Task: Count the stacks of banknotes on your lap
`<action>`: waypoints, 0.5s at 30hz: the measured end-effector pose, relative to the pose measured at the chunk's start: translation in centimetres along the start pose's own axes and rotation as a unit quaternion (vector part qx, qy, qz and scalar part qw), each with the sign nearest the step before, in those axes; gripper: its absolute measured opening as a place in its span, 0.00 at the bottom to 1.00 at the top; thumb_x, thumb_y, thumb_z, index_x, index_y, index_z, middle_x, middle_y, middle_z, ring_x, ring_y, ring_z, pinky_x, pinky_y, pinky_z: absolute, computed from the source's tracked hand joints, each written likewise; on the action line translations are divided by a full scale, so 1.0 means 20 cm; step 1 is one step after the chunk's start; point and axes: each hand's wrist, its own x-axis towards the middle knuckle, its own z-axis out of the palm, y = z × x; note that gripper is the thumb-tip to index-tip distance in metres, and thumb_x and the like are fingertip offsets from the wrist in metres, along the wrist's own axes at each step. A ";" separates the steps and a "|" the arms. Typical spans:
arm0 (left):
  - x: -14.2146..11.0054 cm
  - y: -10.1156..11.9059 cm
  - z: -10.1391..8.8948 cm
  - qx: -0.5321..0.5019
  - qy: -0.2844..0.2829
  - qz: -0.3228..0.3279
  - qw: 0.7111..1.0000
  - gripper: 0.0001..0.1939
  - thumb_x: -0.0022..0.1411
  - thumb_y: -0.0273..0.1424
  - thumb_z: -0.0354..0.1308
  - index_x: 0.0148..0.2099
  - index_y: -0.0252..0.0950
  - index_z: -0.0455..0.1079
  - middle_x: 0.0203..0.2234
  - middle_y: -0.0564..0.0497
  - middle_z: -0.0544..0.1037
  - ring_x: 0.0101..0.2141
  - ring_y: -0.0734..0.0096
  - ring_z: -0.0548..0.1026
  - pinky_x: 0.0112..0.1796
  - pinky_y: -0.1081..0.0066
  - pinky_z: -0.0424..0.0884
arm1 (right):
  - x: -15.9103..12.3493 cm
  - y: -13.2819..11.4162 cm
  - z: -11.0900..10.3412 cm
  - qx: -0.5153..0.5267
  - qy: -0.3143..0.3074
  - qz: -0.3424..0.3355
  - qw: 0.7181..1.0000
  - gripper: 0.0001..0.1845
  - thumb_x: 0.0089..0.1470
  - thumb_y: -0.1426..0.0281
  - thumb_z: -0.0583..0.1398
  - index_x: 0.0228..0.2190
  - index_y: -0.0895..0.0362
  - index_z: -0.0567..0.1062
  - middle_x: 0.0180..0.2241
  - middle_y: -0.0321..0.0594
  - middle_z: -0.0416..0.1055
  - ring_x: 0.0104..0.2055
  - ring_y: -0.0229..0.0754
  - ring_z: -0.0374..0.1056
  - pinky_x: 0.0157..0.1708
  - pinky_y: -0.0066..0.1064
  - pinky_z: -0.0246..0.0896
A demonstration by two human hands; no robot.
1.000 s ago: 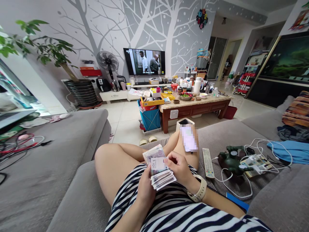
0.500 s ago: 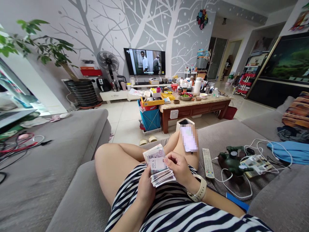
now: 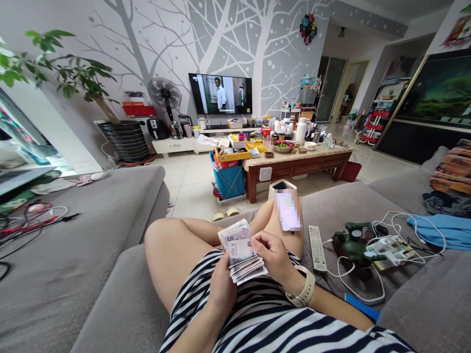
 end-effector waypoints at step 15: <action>-0.02 0.00 0.00 -0.015 -0.019 -0.031 0.999 0.15 0.49 0.34 0.66 0.39 0.30 0.79 0.32 0.44 0.85 0.38 0.53 0.82 0.45 0.59 0.74 | 0.02 0.04 -0.01 -0.006 0.064 0.036 0.997 0.19 0.49 0.56 0.67 0.25 0.56 0.68 0.21 0.29 0.62 0.23 0.34 0.56 0.23 0.25 0.51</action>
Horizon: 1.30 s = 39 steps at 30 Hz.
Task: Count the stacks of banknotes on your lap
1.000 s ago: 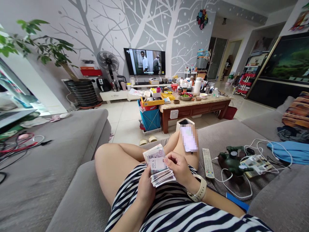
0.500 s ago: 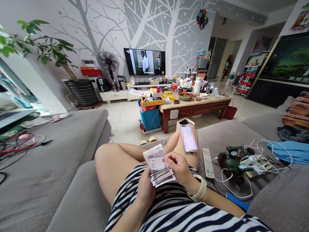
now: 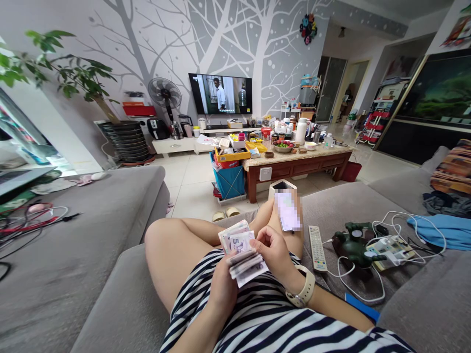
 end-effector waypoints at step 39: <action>0.05 -0.02 -0.01 -0.008 -0.034 0.019 0.999 0.17 0.54 0.40 0.63 0.40 0.33 0.80 0.35 0.44 0.85 0.41 0.52 0.80 0.46 0.59 0.73 | -0.01 -0.02 0.00 0.036 -0.051 -0.036 0.997 0.15 0.56 0.58 0.62 0.29 0.58 0.74 0.26 0.35 0.71 0.29 0.37 0.64 0.29 0.27 0.59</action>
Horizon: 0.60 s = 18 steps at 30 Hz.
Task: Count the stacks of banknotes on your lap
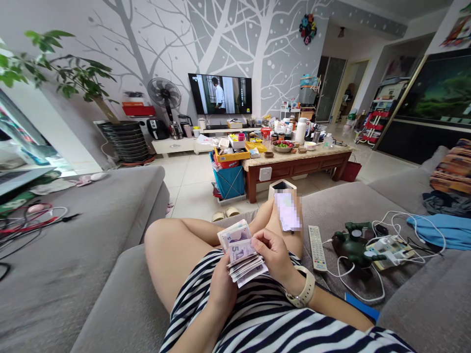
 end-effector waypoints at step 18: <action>-0.02 0.01 -0.01 0.023 0.008 -0.015 1.000 0.14 0.51 0.37 0.65 0.36 0.31 0.80 0.33 0.42 0.85 0.38 0.52 0.81 0.41 0.62 0.75 | 0.03 0.01 0.00 -0.032 0.058 0.033 0.997 0.17 0.51 0.58 0.64 0.24 0.57 0.68 0.21 0.30 0.63 0.24 0.34 0.57 0.24 0.25 0.52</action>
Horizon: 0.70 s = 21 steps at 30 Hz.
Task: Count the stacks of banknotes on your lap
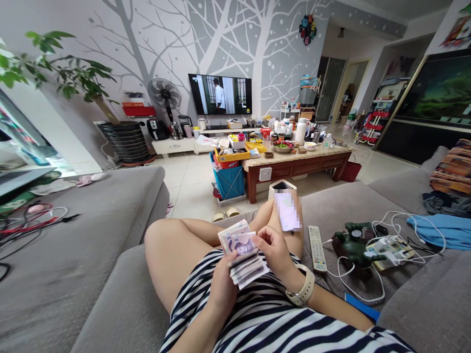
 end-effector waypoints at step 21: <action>-0.05 0.04 0.10 0.012 0.019 0.042 0.999 0.14 0.53 0.41 0.63 0.34 0.35 0.80 0.25 0.49 0.83 0.34 0.57 0.79 0.38 0.65 0.74 | -0.03 -0.02 0.01 0.029 -0.045 -0.017 0.998 0.16 0.54 0.58 0.63 0.26 0.58 0.72 0.23 0.33 0.67 0.25 0.35 0.60 0.26 0.26 0.55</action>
